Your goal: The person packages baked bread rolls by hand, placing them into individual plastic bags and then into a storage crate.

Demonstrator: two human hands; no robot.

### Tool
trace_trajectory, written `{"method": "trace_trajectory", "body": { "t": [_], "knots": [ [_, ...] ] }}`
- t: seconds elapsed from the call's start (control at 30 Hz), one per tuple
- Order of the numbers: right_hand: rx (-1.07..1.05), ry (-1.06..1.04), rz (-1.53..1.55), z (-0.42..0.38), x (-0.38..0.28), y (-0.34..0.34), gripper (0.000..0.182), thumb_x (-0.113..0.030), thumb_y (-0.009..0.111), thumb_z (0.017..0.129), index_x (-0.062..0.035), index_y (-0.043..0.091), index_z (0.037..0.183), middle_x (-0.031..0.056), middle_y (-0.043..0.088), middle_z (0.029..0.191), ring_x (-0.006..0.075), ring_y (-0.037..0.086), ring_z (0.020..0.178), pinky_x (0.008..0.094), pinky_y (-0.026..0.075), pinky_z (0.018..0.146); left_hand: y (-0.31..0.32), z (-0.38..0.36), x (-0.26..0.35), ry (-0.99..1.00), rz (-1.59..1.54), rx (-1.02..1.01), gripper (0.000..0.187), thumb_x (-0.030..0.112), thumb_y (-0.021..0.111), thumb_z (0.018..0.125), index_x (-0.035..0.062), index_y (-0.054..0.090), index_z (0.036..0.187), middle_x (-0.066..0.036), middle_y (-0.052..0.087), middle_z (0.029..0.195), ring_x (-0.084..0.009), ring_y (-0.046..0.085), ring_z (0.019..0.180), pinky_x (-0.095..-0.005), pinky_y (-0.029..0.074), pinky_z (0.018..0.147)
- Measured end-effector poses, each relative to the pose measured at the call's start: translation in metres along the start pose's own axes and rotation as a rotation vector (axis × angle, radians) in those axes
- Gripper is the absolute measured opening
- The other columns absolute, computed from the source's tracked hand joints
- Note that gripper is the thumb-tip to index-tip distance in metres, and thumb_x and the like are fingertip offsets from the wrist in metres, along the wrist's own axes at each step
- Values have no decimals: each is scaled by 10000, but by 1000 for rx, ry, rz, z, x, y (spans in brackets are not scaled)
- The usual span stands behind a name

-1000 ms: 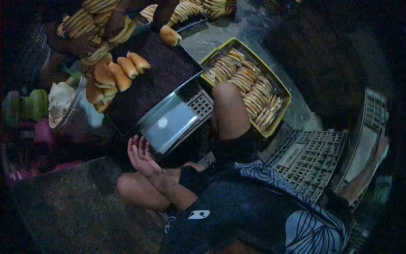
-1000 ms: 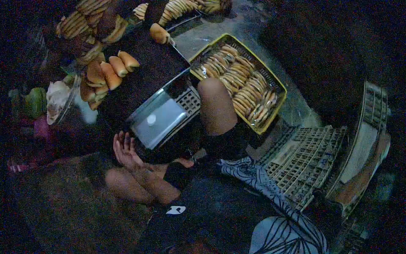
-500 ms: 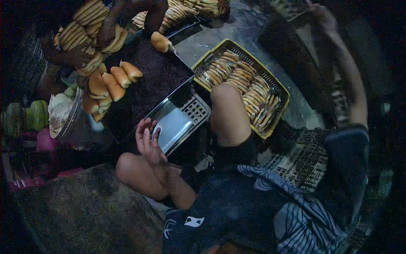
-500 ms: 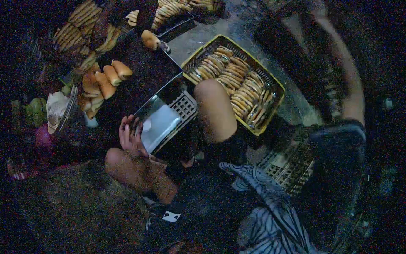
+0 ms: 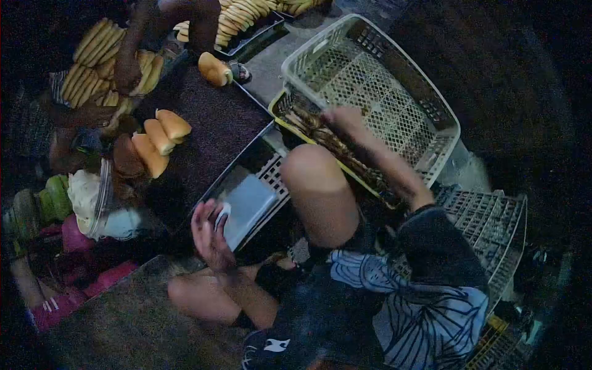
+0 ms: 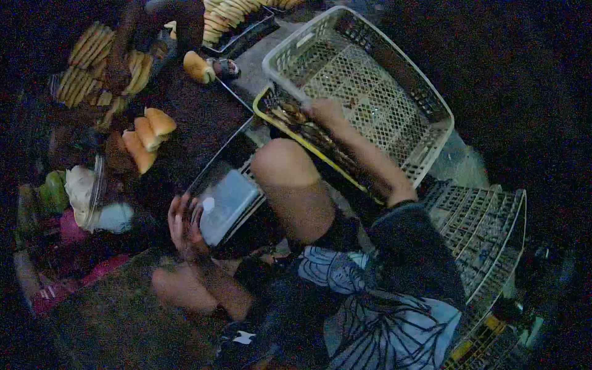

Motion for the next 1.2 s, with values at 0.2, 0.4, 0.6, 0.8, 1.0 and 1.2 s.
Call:
{"method": "trace_trajectory", "body": {
  "t": [0.2, 0.4, 0.6, 0.8, 1.0, 1.2],
  "knots": [
    [31, 182, 311, -89, -31, -15, 352, -209, 621, 679, -17, 450, 919, 210, 497, 969, 347, 511, 860, 400, 421, 701, 124, 73, -90, -556, -102, -421, 478, 312, 507, 791, -1, 398, 1136, -130, 510, 1046, -211, 485, 979, -300, 378, 844],
    [-357, 355, 222, -192, 37, 25, 337, -181, 550, 715, -18, 445, 991, 197, 539, 685, 368, 541, 643, 434, 432, 563, 189, 133, -231, -522, 331, -288, 608, 412, 618, 663, -49, 462, 1028, -136, 546, 922, -190, 547, 723, -292, 439, 584],
    [-226, 172, 124, -193, 26, 15, 285, -156, 485, 736, -28, 451, 988, 158, 537, 604, 334, 540, 540, 414, 419, 458, 194, 119, -262, -681, 341, -7, 977, 379, 675, 596, -17, 110, 1289, -194, 497, 1063, -247, 509, 926, -329, 384, 811],
    [-206, 163, 180, -207, 18, 26, 278, -170, 516, 701, -44, 479, 946, 138, 546, 574, 329, 547, 522, 410, 436, 464, 178, 121, -279, -399, 502, -32, 896, 276, 598, 646, -49, 61, 1286, -249, 370, 1148, -336, 385, 1055, -376, 298, 891],
    [-320, 209, 139, -191, 25, 36, 293, -172, 494, 718, -40, 496, 979, 154, 565, 627, 326, 565, 565, 429, 439, 507, 203, 103, -311, -685, 152, 159, 1014, 569, 537, 680, -11, -11, 1305, -218, 117, 1346, -318, 187, 1224, -377, 162, 992],
    [-230, 201, 605, -185, 38, 24, 244, -261, 492, 735, -56, 506, 867, 146, 566, 632, 328, 565, 594, 417, 442, 526, 214, 121, -353, -411, -386, -8, 713, 565, 383, 780, 73, 256, 1279, -86, 279, 1297, -234, 270, 1180, -351, 185, 984]
  ]
}}
Point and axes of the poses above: each hand's wrist, its own z-axis towards the middle knuckle, its own y-axis out of the palm, x = y × z, the point moved 3 cm from there along z, towards the middle knuckle
